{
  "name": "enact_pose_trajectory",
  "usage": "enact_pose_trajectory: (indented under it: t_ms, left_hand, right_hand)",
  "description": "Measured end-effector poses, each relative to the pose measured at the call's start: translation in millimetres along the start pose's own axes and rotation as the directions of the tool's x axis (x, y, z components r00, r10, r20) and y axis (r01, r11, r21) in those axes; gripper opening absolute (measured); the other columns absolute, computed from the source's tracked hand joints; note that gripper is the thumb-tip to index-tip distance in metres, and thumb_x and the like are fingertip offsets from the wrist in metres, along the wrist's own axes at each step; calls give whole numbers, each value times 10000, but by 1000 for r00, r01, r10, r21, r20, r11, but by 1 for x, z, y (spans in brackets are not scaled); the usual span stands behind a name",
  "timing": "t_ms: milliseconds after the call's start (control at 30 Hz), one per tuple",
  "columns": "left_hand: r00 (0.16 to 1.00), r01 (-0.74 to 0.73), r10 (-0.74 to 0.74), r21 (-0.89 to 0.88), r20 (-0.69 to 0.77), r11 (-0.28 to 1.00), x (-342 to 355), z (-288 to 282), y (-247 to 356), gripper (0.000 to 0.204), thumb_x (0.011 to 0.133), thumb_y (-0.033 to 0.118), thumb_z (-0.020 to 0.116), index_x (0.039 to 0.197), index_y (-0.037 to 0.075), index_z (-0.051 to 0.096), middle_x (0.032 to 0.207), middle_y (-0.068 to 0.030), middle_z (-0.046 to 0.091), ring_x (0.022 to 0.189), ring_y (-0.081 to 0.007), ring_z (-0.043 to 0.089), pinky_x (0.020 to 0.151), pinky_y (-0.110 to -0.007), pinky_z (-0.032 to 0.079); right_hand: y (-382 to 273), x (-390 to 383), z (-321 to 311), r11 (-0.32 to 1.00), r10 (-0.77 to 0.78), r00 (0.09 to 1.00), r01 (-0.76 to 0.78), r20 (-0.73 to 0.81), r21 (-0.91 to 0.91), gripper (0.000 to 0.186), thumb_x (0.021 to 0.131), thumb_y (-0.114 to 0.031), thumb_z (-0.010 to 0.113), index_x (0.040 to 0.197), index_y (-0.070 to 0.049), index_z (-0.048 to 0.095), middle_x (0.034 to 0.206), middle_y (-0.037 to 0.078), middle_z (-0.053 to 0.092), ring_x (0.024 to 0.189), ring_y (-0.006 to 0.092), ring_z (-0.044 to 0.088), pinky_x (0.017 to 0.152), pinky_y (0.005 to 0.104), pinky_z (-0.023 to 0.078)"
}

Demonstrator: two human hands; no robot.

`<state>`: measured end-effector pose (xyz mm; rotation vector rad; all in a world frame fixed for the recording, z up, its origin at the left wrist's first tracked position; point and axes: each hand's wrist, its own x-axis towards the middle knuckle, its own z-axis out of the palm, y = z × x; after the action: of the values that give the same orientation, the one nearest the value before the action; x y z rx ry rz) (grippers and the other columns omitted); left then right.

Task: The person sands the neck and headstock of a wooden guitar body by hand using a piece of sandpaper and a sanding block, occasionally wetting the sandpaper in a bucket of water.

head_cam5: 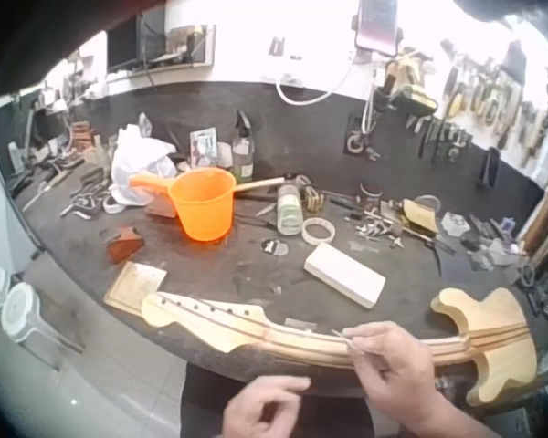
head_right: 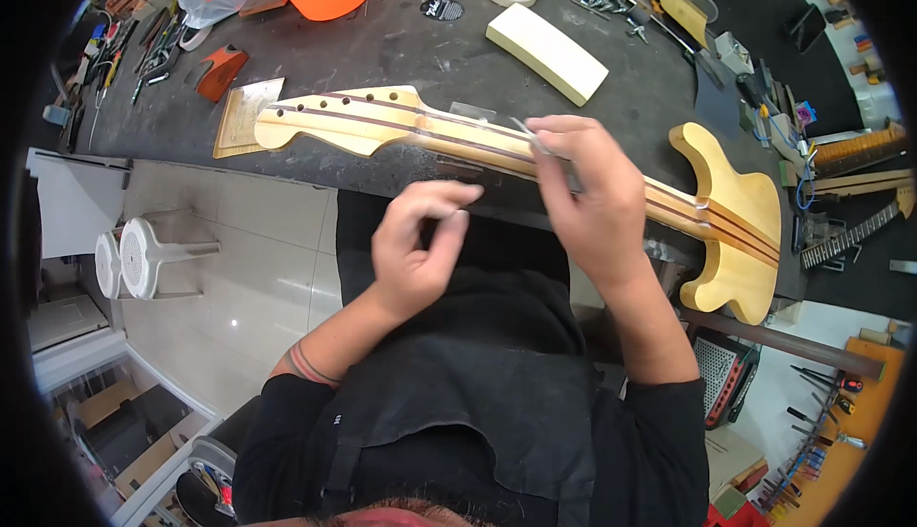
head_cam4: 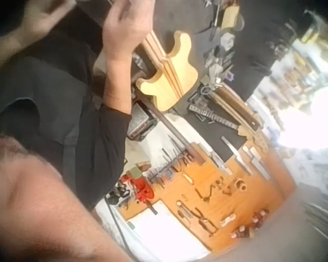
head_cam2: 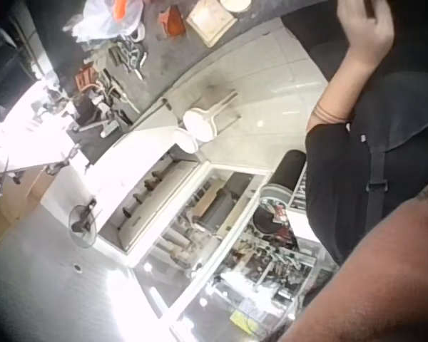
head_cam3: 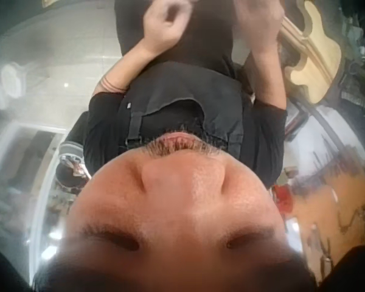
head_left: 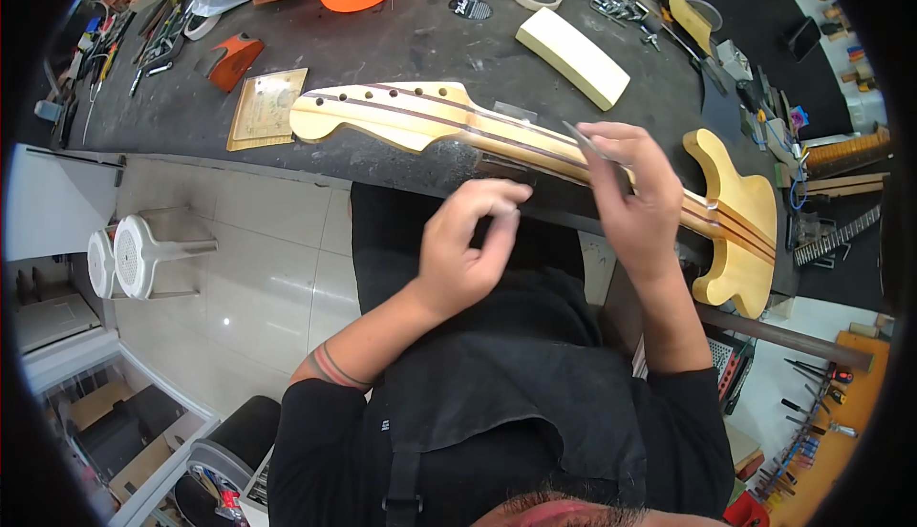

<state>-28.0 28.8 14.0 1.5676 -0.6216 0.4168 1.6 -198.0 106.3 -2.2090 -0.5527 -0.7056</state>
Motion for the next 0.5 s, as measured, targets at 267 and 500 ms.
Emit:
enact_pose_trajectory:
  t_ms: [267,500]
  left_hand:
    - [854,-268,485,637,-191,723,27,-116,-9,434,927,-251,605,1230,60,597,1259,-151,656,1123,-279,676,1034,-427,610]
    - [804,-148,391,485,-449,862,36,-139,-44,389,1027,-170,626,1349,44,585,1389,-183,621,1225,-260,662,1087,-428,581]
  right_hand:
    - [-25,10,40,927,-210,960,256,184,-276,180,963,-22,874,1137,-14,832,1253,136,875,1122,323,871,1021,474,708]
    - [-8,24,23,883,-211,954,279,213,-377,261,971,-6,849,1232,-2,842,1336,166,875,1238,349,860,1097,510,676]
